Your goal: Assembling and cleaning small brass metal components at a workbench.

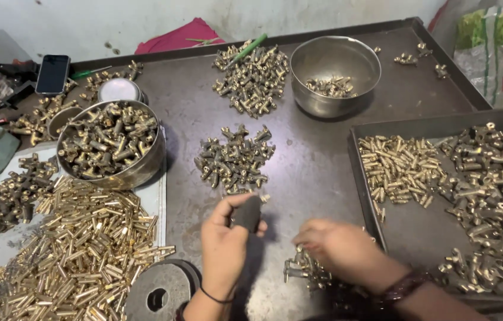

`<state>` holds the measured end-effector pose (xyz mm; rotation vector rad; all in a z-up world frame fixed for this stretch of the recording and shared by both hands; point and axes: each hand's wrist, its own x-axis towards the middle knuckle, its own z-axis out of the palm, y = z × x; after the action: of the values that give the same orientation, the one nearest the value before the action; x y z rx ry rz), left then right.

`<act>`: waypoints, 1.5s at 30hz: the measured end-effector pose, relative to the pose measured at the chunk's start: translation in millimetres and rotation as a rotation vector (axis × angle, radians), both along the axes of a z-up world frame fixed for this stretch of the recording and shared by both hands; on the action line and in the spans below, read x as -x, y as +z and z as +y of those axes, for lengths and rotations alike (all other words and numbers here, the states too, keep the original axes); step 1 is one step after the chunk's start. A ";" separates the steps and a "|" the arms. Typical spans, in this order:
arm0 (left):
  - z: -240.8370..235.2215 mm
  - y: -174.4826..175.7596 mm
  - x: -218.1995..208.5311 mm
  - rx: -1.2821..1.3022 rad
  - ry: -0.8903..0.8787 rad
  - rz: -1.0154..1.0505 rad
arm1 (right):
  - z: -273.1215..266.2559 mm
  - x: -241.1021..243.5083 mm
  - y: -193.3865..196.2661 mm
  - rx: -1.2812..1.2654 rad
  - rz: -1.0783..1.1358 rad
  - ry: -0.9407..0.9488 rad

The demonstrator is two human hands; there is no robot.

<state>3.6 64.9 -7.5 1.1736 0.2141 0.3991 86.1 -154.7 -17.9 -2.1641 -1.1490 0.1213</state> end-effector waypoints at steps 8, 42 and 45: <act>-4.9 -25.4 8.4 0.101 -0.144 0.221 | 22.6 -13.7 -2.7 0.532 0.018 -0.010; -68.5 -0.3 0.6 -1.046 -0.166 -0.159 | -46.6 15.9 -31.0 -0.142 0.513 -0.663; -50.1 -18.3 -40.0 -1.358 -0.132 -0.043 | -54.8 3.4 -15.8 -0.051 0.635 -0.690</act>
<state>43.7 14.8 -25.8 2.4887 -0.2366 0.4497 82.7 -209.5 -33.8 -2.1175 -0.0366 0.4224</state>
